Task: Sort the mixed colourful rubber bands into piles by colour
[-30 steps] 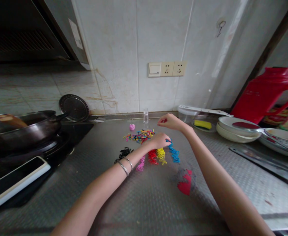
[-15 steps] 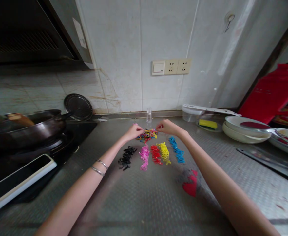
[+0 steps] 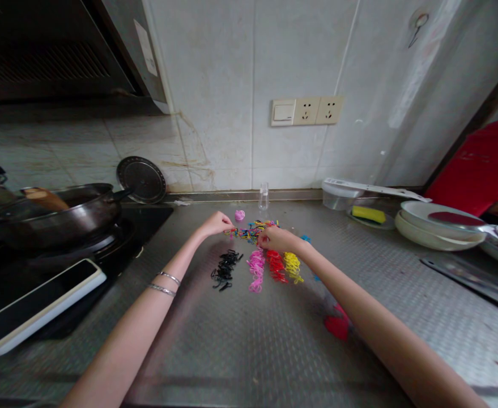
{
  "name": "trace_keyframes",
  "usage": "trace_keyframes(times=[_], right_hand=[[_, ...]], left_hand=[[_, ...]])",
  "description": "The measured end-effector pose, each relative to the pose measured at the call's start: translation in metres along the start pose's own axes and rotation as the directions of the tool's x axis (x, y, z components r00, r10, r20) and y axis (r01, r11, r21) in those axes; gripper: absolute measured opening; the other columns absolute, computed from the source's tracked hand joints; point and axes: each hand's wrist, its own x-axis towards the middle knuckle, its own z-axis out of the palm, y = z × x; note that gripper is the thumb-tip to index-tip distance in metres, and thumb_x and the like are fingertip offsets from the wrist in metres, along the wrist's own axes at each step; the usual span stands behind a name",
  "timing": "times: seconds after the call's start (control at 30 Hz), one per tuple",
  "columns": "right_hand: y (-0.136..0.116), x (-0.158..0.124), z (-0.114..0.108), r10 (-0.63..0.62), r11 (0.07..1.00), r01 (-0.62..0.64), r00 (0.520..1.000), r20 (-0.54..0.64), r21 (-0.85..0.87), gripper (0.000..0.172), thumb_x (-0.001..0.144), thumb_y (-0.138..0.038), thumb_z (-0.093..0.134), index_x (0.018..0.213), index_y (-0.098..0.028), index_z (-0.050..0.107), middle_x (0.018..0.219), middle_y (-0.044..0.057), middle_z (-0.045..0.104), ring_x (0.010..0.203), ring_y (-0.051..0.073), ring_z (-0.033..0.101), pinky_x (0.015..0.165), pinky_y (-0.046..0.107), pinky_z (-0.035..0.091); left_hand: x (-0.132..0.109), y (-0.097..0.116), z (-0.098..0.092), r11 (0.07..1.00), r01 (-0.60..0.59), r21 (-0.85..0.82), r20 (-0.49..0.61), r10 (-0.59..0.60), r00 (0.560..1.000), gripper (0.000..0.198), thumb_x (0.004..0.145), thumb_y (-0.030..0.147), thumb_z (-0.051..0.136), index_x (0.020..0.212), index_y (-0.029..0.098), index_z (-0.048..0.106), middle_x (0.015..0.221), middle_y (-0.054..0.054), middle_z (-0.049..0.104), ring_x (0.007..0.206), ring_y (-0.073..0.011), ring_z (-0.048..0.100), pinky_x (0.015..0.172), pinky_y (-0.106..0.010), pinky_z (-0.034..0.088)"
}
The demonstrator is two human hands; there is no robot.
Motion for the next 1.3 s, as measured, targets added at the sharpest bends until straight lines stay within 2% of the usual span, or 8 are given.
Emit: trace_keyframes(times=[0.1, 0.37, 0.53, 0.73, 0.87, 0.97, 1.07, 1.3], right_hand=[[0.001, 0.001, 0.001, -0.004, 0.999, 0.004, 1.000, 0.008, 0.034, 0.019, 0.072, -0.017, 0.049, 0.076, -0.014, 0.067, 0.073, 0.005, 0.066, 0.065, 0.011, 0.054, 0.059, 0.017, 0.036], [0.003, 0.004, 0.005, -0.101, 0.984, 0.097, 0.995, 0.018, 0.148, 0.018, 0.068, -0.014, 0.049, 0.073, -0.012, 0.067, 0.067, 0.003, 0.064, 0.057, 0.009, 0.049, 0.055, 0.018, 0.034], [0.003, 0.002, 0.000, -0.096, 0.985, 0.097, 0.995, -0.016, 0.141, 0.023, 0.069, -0.012, 0.046, 0.075, -0.013, 0.068, 0.067, 0.002, 0.064, 0.056, 0.008, 0.048, 0.053, 0.018, 0.032], [-0.001, -0.004, -0.008, 0.023, 0.999, -0.020, 0.995, -0.093, 0.027, 0.025, 0.075, -0.020, 0.044, 0.082, -0.020, 0.068, 0.074, 0.002, 0.064, 0.058, 0.009, 0.049, 0.051, 0.018, 0.029], [-0.002, -0.005, -0.008, 0.039, 0.999, -0.042, 0.994, -0.105, -0.029, 0.028, 0.076, -0.018, 0.042, 0.087, -0.025, 0.067, 0.081, 0.000, 0.065, 0.060, 0.009, 0.051, 0.051, 0.019, 0.029], [-0.001, -0.005, -0.006, 0.010, 0.999, -0.016, 0.994, -0.111, -0.047, 0.028, 0.076, -0.018, 0.043, 0.089, -0.025, 0.067, 0.085, 0.000, 0.065, 0.064, 0.010, 0.054, 0.053, 0.018, 0.031], [0.001, -0.004, -0.004, -0.030, 0.998, 0.023, 0.993, -0.115, -0.056, 0.027, 0.076, -0.018, 0.044, 0.089, -0.025, 0.066, 0.089, 0.000, 0.065, 0.074, 0.012, 0.056, 0.060, 0.019, 0.035], [0.001, -0.004, 0.005, -0.038, 0.996, 0.031, 0.995, -0.090, -0.078, 0.030, 0.074, -0.015, 0.045, 0.095, -0.025, 0.064, 0.098, 0.001, 0.064, 0.089, 0.015, 0.056, 0.072, 0.021, 0.039]], left_hand=[[-0.001, -0.003, -0.003, 0.999, 0.010, 0.037, 0.013, -0.010, 1.000, 0.025, 0.061, 0.030, 0.058, 0.067, 0.009, 0.070, 0.050, -0.002, 0.058, 0.045, -0.0082, 0.043, 0.046, -0.020, 0.029], [-0.003, -0.013, 0.000, 0.993, 0.055, 0.108, 0.219, -0.078, 0.973, 0.022, 0.056, 0.030, 0.063, 0.065, 0.011, 0.069, 0.050, -0.001, 0.058, 0.047, -0.0091, 0.046, 0.045, -0.019, 0.029], [-0.001, -0.012, 0.006, 0.986, 0.066, 0.153, 0.184, -0.094, 0.979, 0.020, 0.057, 0.028, 0.061, 0.066, 0.011, 0.068, 0.051, -0.001, 0.059, 0.048, -0.0096, 0.048, 0.046, -0.019, 0.032], [-0.001, -0.011, 0.008, 0.989, 0.041, 0.142, 0.179, -0.067, 0.982, 0.018, 0.058, 0.021, 0.056, 0.067, 0.011, 0.068, 0.052, -0.001, 0.060, 0.048, -0.0091, 0.048, 0.047, -0.018, 0.033], [-0.001, -0.010, 0.003, 0.994, 0.026, 0.106, 0.161, -0.043, 0.986, 0.017, 0.057, 0.021, 0.056, 0.064, 0.010, 0.068, 0.049, -0.001, 0.057, 0.046, -0.0088, 0.046, 0.047, -0.019, 0.032], [-0.003, 0.002, -0.001, 1.000, 0.011, 0.029, 0.175, -0.016, 0.984, 0.015, 0.056, 0.022, 0.060, 0.062, 0.011, 0.068, 0.048, 0.000, 0.056, 0.045, -0.0080, 0.043, 0.047, -0.019, 0.031], [-0.008, 0.023, -0.001, 0.996, -0.016, -0.085, 0.254, 0.037, 0.966, 0.016, 0.057, 0.023, 0.063, 0.065, 0.011, 0.069, 0.051, -0.001, 0.057, 0.047, -0.0083, 0.043, 0.048, -0.020, 0.031], [-0.018, 0.062, 0.022, 0.988, -0.100, -0.121, 0.479, 0.147, 0.865, 0.020, 0.056, 0.026, 0.068, 0.070, 0.012, 0.070, 0.051, 0.000, 0.056, 0.044, -0.0067, 0.040, 0.046, -0.020, 0.027]])
